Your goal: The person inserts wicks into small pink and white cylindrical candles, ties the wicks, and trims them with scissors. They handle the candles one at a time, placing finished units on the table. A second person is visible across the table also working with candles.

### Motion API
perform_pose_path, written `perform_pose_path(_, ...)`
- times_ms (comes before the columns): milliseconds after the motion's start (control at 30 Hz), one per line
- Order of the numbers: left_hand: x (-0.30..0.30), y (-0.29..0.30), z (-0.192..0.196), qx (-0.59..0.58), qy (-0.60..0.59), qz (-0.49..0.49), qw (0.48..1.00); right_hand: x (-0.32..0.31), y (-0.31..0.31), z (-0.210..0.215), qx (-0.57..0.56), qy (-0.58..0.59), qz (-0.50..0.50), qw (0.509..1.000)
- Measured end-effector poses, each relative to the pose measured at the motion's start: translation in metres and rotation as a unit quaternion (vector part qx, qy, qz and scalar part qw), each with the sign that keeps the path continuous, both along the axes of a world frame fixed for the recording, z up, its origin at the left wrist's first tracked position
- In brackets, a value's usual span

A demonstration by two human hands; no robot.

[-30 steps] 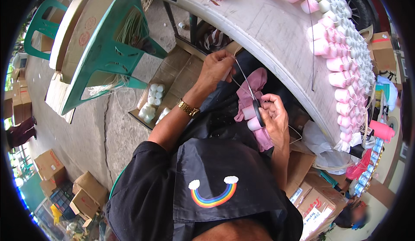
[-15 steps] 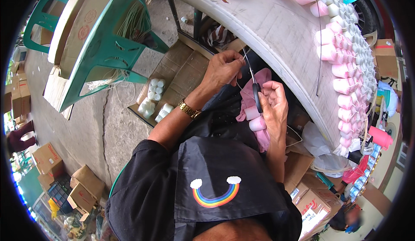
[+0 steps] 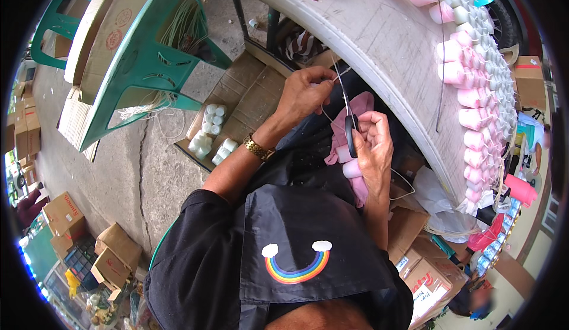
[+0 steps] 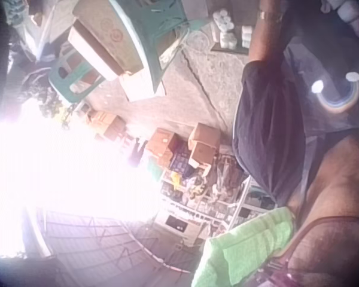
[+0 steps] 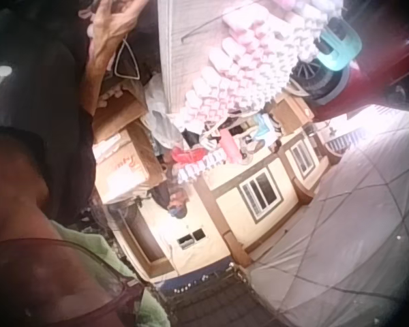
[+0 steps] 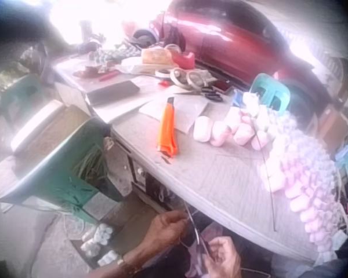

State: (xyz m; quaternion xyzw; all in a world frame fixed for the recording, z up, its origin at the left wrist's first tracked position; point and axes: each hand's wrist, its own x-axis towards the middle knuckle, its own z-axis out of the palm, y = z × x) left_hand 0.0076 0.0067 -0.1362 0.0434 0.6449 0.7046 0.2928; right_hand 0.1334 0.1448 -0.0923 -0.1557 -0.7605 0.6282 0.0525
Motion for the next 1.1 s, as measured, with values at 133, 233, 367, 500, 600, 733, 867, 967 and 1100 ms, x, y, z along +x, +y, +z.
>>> perform_pose_path(133,0.001,-0.002,0.002,-0.017,0.031,-0.013,0.999,-0.001,0.001,0.001,0.026,-0.001,0.000,1.000)
perform_pose_path(233,0.001,-0.002,0.002,-0.015,0.031,-0.004,0.999,-0.001,0.000,0.001,0.018,-0.003,-0.004,1.000)
perform_pose_path(367,0.000,-0.001,-0.002,-0.008,0.032,0.003,0.999,0.000,-0.002,-0.002,-0.007,-0.006,-0.019,1.000)
perform_pose_path(500,-0.001,-0.001,-0.005,-0.013,0.038,0.000,0.999,0.002,-0.004,-0.004,0.012,-0.038,-0.036,0.999)
perform_pose_path(600,-0.002,0.000,-0.006,-0.021,0.027,0.017,0.999,0.005,-0.003,-0.001,0.102,-0.020,-0.009,0.995)
perform_pose_path(733,-0.002,0.000,-0.004,-0.045,0.017,0.021,0.999,0.013,-0.004,0.015,0.198,-0.020,0.031,0.979)
perform_pose_path(867,0.001,-0.002,0.000,-0.023,0.029,0.007,0.999,0.028,-0.005,0.049,0.140,0.012,0.026,0.990)
perform_pose_path(967,0.005,-0.005,0.010,0.007,0.061,-0.025,0.998,0.028,0.005,0.070,0.239,0.158,0.009,0.958)
perform_pose_path(1100,0.014,-0.009,0.037,0.029,0.064,-0.046,0.996,0.002,0.024,0.081,0.419,0.165,-0.079,0.889)
